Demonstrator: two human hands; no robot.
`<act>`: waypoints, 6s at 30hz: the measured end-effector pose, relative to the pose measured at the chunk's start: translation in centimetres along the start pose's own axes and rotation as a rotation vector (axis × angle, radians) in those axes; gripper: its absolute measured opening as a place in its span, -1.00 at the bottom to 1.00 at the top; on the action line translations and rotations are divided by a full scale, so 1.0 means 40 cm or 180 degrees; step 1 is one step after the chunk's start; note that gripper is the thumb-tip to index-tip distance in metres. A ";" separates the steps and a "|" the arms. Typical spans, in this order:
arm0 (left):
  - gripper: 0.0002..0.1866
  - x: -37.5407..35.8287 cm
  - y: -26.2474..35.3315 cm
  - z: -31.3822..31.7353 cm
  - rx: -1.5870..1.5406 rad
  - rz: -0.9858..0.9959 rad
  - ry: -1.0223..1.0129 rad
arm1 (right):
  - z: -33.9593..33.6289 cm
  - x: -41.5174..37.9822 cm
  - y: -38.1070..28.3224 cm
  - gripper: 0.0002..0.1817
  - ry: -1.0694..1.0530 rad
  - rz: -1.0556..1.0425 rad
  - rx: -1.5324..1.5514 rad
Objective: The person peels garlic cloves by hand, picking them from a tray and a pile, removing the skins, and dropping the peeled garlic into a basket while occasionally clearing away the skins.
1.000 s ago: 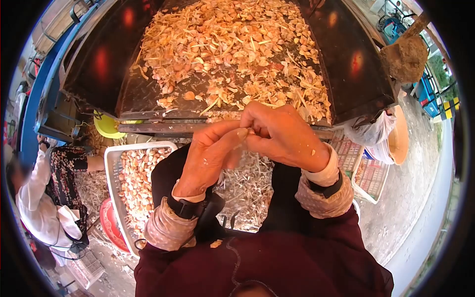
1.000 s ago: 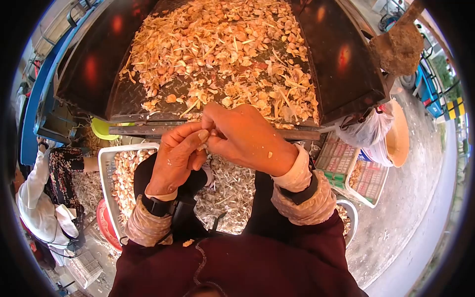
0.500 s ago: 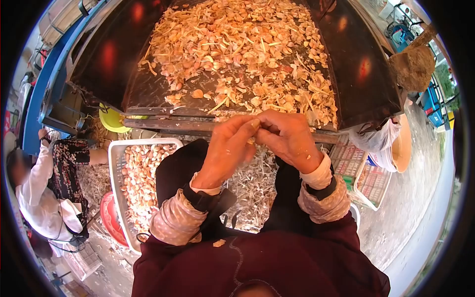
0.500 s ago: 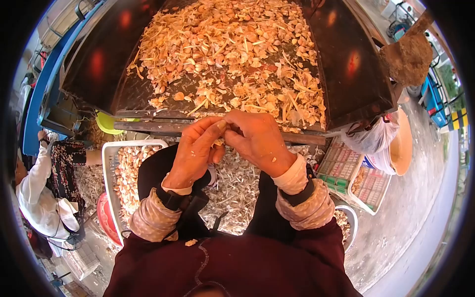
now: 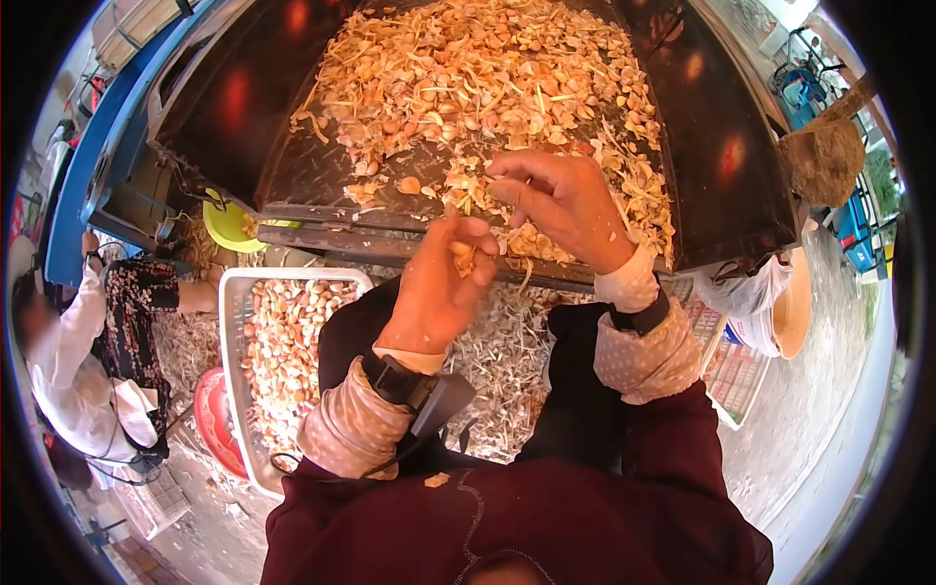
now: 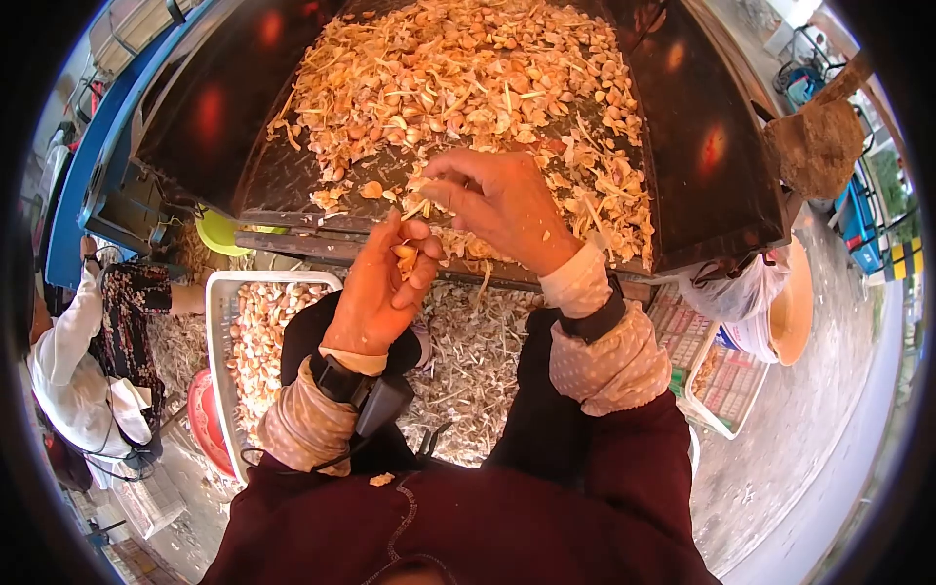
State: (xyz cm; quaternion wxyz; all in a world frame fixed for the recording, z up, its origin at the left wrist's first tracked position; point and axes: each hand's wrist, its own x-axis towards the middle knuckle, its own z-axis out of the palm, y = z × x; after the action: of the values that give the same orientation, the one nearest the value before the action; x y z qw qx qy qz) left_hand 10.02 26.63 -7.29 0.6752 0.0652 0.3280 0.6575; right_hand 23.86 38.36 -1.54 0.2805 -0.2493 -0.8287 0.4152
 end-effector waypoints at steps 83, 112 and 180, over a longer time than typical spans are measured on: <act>-0.67 -0.048 0.020 0.013 0.0363 0.0417 0.0209 | 0.111 -0.061 -0.027 -0.66 -0.0515 0.0472 0.1826; -0.70 -0.014 0.021 -0.025 0.0143 0.0288 0.0315 | 0.010 0.178 0.240 -0.83 -0.0705 0.1337 -0.0750; -0.89 -0.038 0.017 0.018 0.1269 0.1213 -0.0289 | 0.082 -0.096 0.013 -0.77 -0.0422 0.0735 0.3519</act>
State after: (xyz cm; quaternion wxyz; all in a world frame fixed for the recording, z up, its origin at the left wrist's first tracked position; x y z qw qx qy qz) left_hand 9.96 25.56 -5.83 0.5272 0.2867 0.4020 0.6915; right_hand 24.49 34.36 -4.59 0.2695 -0.1278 -0.4713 0.8300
